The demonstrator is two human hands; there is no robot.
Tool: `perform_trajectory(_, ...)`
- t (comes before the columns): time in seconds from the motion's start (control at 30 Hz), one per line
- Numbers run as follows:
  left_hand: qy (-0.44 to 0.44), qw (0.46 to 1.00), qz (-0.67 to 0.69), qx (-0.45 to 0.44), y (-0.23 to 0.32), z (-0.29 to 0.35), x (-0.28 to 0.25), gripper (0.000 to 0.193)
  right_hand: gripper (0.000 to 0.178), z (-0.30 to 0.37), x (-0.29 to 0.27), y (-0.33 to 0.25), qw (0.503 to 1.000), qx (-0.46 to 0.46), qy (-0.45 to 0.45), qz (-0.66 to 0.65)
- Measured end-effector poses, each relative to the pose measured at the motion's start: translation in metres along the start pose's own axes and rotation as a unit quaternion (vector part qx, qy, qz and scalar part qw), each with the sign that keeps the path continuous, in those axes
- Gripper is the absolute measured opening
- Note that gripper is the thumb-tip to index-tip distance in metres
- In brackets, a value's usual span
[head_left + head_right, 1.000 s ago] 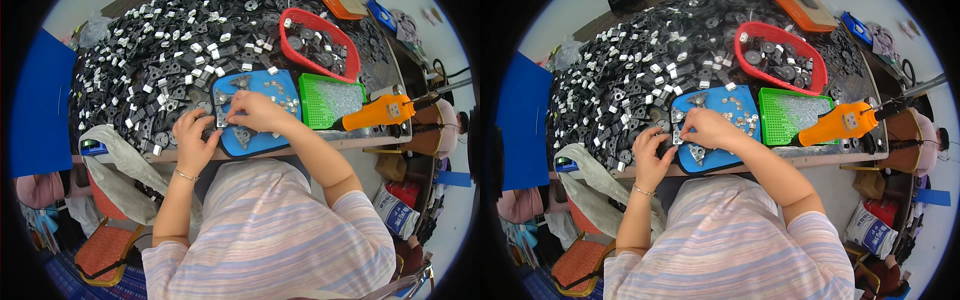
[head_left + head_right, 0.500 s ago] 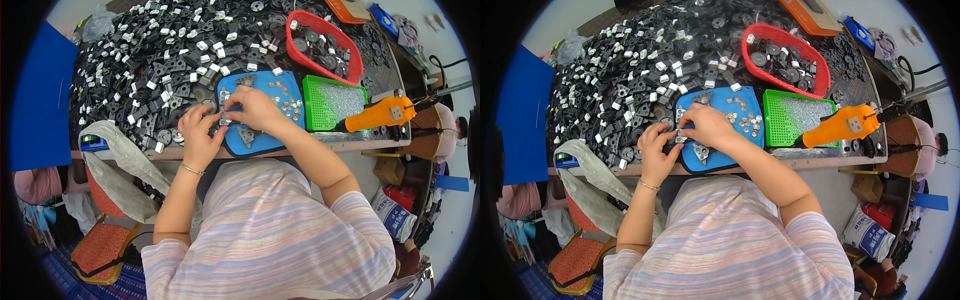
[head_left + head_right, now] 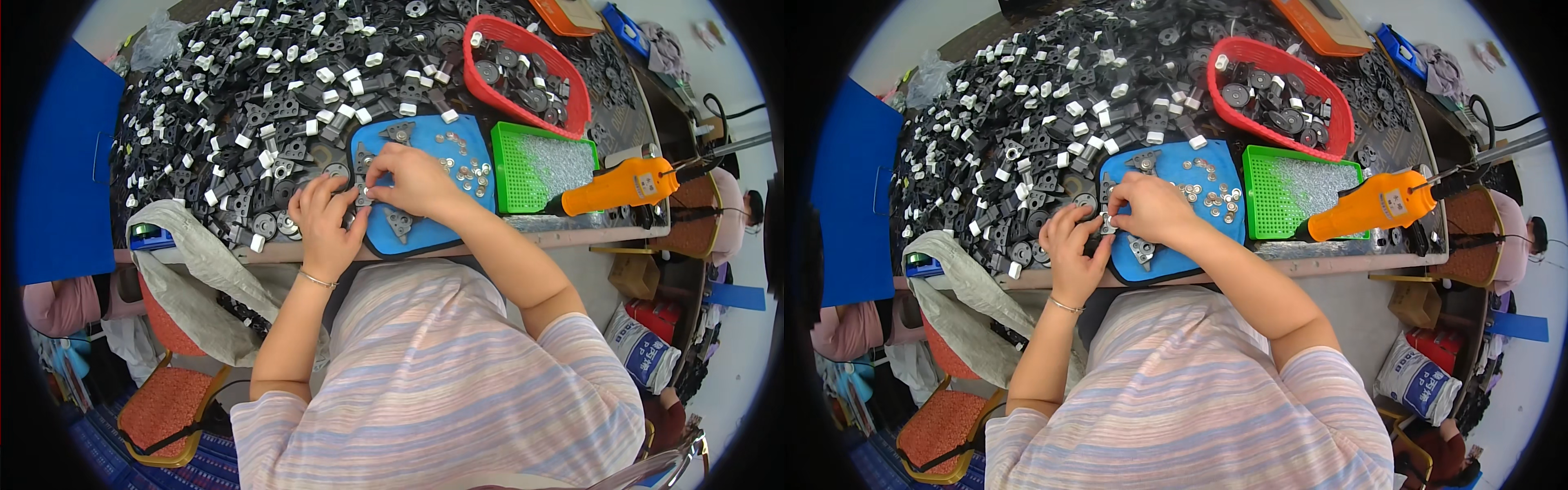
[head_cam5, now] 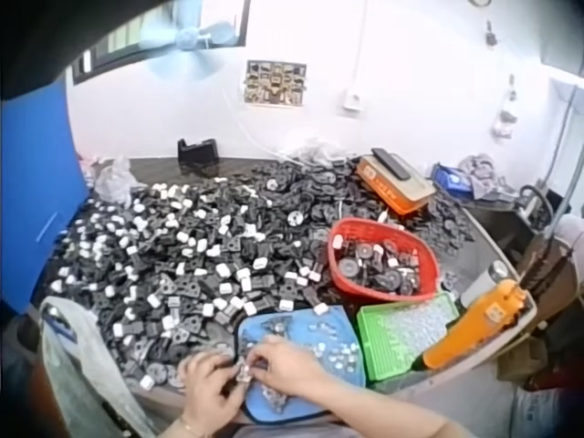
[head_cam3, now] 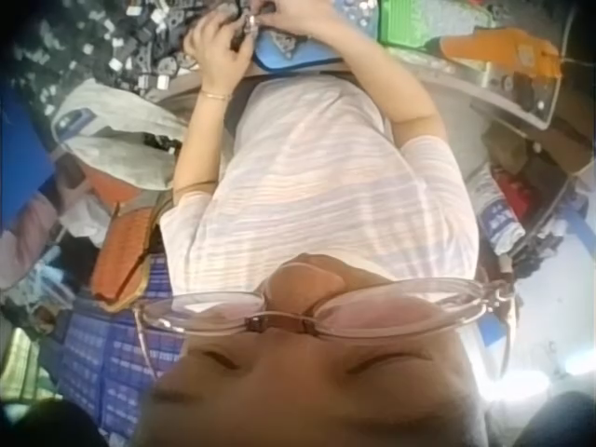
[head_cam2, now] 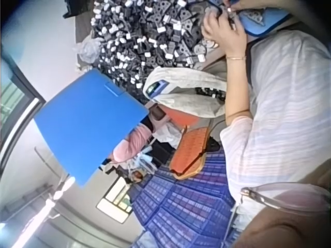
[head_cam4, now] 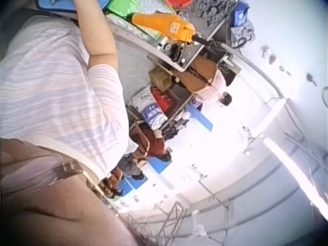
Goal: Assembling small mechanical components using an electric screwdriver at a workbench.
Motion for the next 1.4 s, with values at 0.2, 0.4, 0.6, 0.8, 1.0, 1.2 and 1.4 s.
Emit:
perform_trajectory(0.2,-0.002,1.000,-0.008,0.002,0.002,0.001,0.000,0.024,0.009,-0.001,0.003,0.001,0.999,0.007,-0.039,0.026)
perform_trajectory(0.4,-0.002,1.000,-0.017,0.006,0.004,0.000,0.001,0.024,0.014,0.001,-0.017,0.003,0.997,-0.063,0.033,0.018)
perform_trajectory(0.6,-0.001,1.000,-0.017,0.015,0.005,0.001,0.000,0.024,0.014,0.016,-0.071,0.036,0.989,0.072,0.015,0.130)
perform_trajectory(0.8,-0.001,1.000,-0.020,0.022,0.006,0.000,-0.001,0.022,0.011,0.020,-0.050,0.042,0.985,0.045,-0.030,0.166)
perform_trajectory(1.0,0.003,1.000,-0.021,0.019,0.007,0.002,-0.001,0.021,0.011,0.020,-0.050,0.044,0.985,0.053,-0.012,0.167)
perform_trajectory(1.2,0.000,1.000,-0.021,0.023,0.008,0.003,-0.004,0.024,0.010,0.028,-0.055,0.036,0.995,0.061,0.013,0.077)
perform_trajectory(1.4,-0.031,0.994,-0.025,0.099,0.022,0.006,-0.009,0.037,0.011,0.035,-0.025,0.011,0.989,-0.015,-0.135,-0.062)
Point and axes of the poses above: each hand's wrist, its own z-axis away from the middle knuckle, its own x-axis out of the palm, y = z × x, the point moved 4 cm from there along -z, towards the middle knuckle, and after that the axes turned 1 degree about -z, right-handed, at the moved point
